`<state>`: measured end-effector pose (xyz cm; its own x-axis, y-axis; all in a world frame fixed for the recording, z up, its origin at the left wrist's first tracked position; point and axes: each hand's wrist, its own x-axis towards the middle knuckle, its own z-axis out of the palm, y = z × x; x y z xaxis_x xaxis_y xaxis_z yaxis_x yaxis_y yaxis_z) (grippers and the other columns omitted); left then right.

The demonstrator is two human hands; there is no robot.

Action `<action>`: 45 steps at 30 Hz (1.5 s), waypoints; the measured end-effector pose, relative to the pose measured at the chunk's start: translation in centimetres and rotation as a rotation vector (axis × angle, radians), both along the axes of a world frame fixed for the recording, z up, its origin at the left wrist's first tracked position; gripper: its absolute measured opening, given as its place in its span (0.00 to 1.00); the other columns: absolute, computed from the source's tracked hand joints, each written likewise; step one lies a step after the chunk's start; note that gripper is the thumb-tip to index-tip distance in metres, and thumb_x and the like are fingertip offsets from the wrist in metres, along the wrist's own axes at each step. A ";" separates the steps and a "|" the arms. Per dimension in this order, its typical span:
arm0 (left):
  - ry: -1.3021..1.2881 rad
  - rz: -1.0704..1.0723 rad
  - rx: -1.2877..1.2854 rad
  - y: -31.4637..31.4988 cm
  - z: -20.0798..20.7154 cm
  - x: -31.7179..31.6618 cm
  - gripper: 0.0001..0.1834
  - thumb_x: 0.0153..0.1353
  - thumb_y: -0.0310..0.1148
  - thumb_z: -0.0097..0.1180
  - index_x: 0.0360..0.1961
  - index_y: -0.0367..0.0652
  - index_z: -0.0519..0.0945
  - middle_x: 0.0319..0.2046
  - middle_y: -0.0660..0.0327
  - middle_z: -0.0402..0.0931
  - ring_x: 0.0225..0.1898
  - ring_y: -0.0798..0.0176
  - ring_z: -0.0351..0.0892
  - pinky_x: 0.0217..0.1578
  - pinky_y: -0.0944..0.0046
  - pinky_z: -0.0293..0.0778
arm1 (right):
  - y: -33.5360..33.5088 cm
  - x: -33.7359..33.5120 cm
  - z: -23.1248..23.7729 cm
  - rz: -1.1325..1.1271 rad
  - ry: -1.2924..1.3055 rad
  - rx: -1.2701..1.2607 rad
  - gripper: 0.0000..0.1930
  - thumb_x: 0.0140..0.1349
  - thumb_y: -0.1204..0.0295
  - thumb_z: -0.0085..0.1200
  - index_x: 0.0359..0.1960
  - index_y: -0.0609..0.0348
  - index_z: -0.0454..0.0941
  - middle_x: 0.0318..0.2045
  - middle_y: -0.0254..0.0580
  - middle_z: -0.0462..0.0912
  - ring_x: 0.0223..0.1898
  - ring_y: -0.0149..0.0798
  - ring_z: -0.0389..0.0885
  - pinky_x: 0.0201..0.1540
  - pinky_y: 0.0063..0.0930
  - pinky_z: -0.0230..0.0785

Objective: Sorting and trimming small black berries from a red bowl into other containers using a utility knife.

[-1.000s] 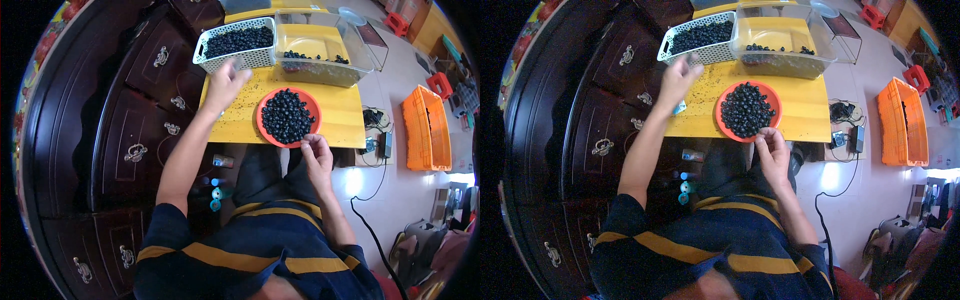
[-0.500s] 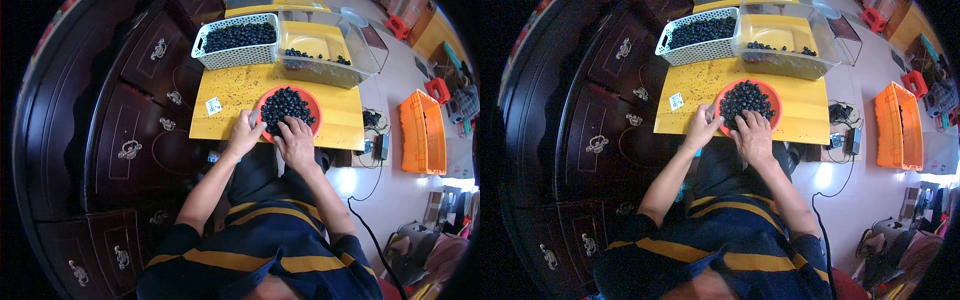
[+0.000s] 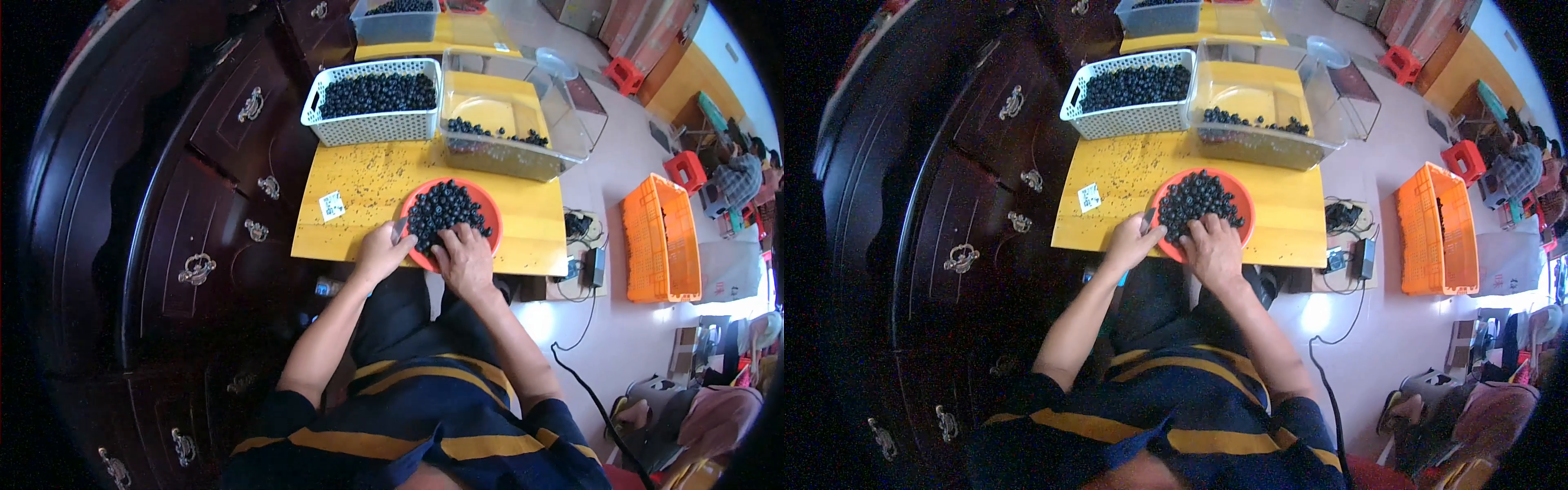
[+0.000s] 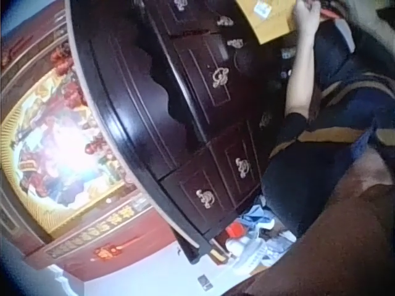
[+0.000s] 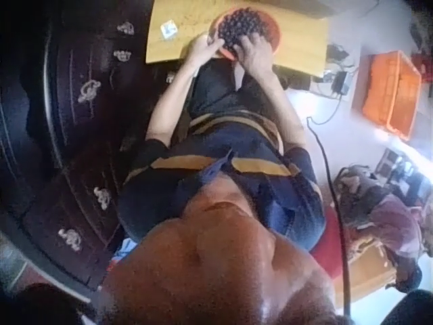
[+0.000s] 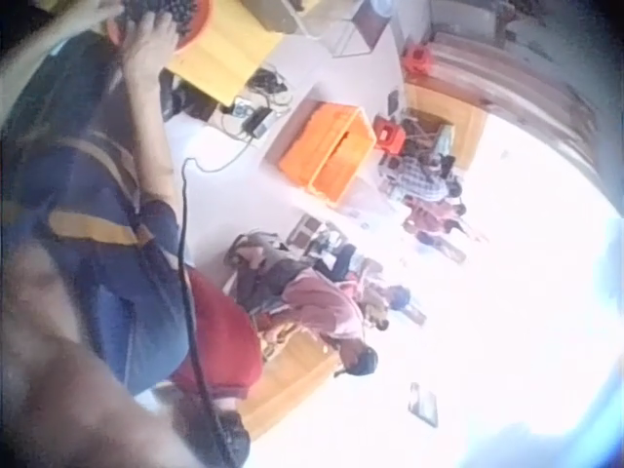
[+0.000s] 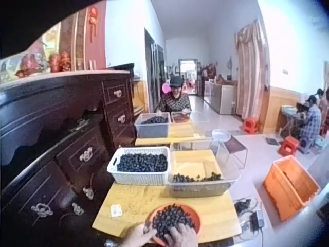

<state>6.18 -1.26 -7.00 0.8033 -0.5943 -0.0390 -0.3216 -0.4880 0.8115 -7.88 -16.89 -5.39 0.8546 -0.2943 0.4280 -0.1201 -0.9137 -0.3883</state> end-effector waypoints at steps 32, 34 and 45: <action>-0.029 0.000 -0.002 0.2 -0.9 0.2 0.22 0.56 0.48 0.68 0.30 0.36 0.80 0.23 0.51 0.80 0.28 0.45 0.82 0.32 0.48 0.75 | -1.9 2.8 1.2 -0.088 0.000 0.076 0.17 0.64 0.55 0.62 0.43 0.55 0.77 0.38 0.49 0.84 0.38 0.54 0.86 0.40 0.48 0.79; -0.026 0.005 0.009 0.0 -0.6 -0.1 0.22 0.56 0.49 0.67 0.30 0.36 0.79 0.23 0.51 0.80 0.28 0.45 0.82 0.33 0.48 0.75 | -2.4 2.8 0.7 -0.084 -0.044 0.106 0.17 0.64 0.56 0.62 0.43 0.55 0.77 0.38 0.49 0.84 0.38 0.54 0.86 0.40 0.47 0.79; -0.114 0.012 0.030 0.3 -0.4 -0.4 0.24 0.57 0.50 0.68 0.27 0.39 0.77 0.20 0.58 0.77 0.23 0.56 0.77 0.27 0.54 0.71 | -6.8 4.5 -0.9 -0.094 -0.353 1.181 0.15 0.72 0.56 0.55 0.39 0.56 0.79 0.28 0.39 0.82 0.24 0.34 0.77 0.28 0.31 0.70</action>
<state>5.83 -0.97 -7.44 0.8105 -0.5847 0.0354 -0.4053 -0.5161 0.7545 -3.43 -23.66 -6.31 0.7013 -0.7103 0.0611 0.1122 0.0253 -0.9934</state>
